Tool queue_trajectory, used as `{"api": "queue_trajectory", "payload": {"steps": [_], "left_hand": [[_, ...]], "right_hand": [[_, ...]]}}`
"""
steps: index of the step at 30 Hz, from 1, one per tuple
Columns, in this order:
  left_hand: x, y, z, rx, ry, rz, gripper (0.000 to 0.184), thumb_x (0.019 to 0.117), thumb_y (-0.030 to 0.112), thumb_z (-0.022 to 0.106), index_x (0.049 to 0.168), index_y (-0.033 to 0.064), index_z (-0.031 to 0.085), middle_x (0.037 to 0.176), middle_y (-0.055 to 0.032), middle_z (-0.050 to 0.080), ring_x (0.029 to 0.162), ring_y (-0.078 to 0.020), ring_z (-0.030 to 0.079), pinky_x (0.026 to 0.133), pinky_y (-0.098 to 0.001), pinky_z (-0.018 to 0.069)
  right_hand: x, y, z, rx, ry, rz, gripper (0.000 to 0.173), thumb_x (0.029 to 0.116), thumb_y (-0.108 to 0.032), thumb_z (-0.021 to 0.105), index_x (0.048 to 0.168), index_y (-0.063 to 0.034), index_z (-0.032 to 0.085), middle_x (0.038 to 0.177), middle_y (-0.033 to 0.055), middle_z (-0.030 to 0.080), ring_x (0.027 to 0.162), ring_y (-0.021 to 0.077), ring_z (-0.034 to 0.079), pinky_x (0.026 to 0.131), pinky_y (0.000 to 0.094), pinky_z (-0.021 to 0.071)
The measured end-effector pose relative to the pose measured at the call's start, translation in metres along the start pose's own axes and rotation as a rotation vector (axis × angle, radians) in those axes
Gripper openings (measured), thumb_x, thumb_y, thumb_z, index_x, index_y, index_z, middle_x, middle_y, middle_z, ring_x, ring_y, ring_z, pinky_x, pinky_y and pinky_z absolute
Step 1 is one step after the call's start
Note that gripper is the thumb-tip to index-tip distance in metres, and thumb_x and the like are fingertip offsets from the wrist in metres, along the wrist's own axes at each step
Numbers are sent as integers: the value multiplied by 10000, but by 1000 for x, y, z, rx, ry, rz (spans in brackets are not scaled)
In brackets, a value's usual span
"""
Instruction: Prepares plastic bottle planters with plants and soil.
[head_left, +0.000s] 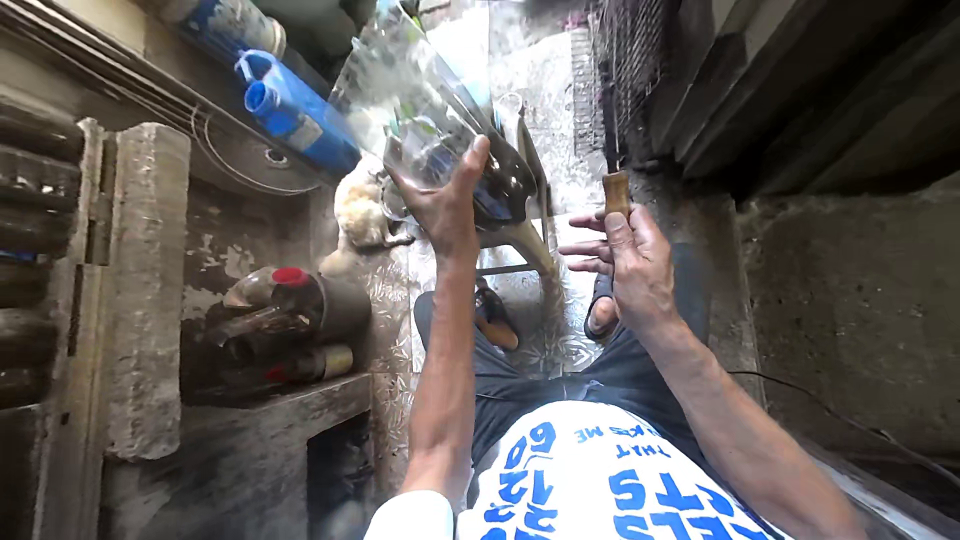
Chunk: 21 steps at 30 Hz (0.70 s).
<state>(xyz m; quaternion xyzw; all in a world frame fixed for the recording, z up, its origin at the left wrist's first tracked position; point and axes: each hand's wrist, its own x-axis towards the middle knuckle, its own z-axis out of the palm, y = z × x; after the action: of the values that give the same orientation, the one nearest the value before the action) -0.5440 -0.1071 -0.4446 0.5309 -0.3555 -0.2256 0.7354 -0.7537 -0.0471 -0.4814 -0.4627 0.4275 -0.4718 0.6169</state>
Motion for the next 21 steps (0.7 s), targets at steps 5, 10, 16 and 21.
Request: {"api": "queue_trajectory", "payload": {"steps": [5, 10, 16, 21], "left_hand": [[-42, 13, 29, -12, 57, 86, 1183, 646, 134, 956, 1540, -9, 196, 1344, -207, 565, 1199, -256, 630, 1003, -417, 580], [-55, 17, 42, 5, 64, 106, 1161, 640, 130, 963, 1525, -10, 226, 1323, -202, 569, 1212, -247, 619, 1022, -398, 568], [-53, 26, 45, 50, 78, 153, 1113, 648, 133, 954, 1505, -16, 260, 1300, -193, 575, 1183, -232, 629, 993, -383, 580], [-56, 23, 44, 67, 84, 200, 1133, 644, 110, 958, 1517, -34, 251, 1341, -204, 546, 1224, -229, 601, 1033, -365, 554]], "right_hand": [[-8, -31, 14, 344, 2, 83, 381, 1141, -330, 329, 1362, -80, 513, 1427, 128, 607, 1066, 326, 736, 867, 476, 646], [-13, -48, 10, 407, 55, 41, 362, 1144, -309, 304, 1319, -46, 480, 1328, 170, 669, 1087, 305, 734, 958, 439, 608], [-17, -45, 10, 216, 115, -69, 370, 1135, -314, 342, 1358, -74, 515, 1415, 74, 626, 1265, 243, 639, 1029, 438, 567], [-12, -33, 17, 333, 105, 63, 374, 1135, -337, 359, 1322, -53, 515, 1331, 112, 666, 1197, 231, 677, 1026, 410, 561]]}}
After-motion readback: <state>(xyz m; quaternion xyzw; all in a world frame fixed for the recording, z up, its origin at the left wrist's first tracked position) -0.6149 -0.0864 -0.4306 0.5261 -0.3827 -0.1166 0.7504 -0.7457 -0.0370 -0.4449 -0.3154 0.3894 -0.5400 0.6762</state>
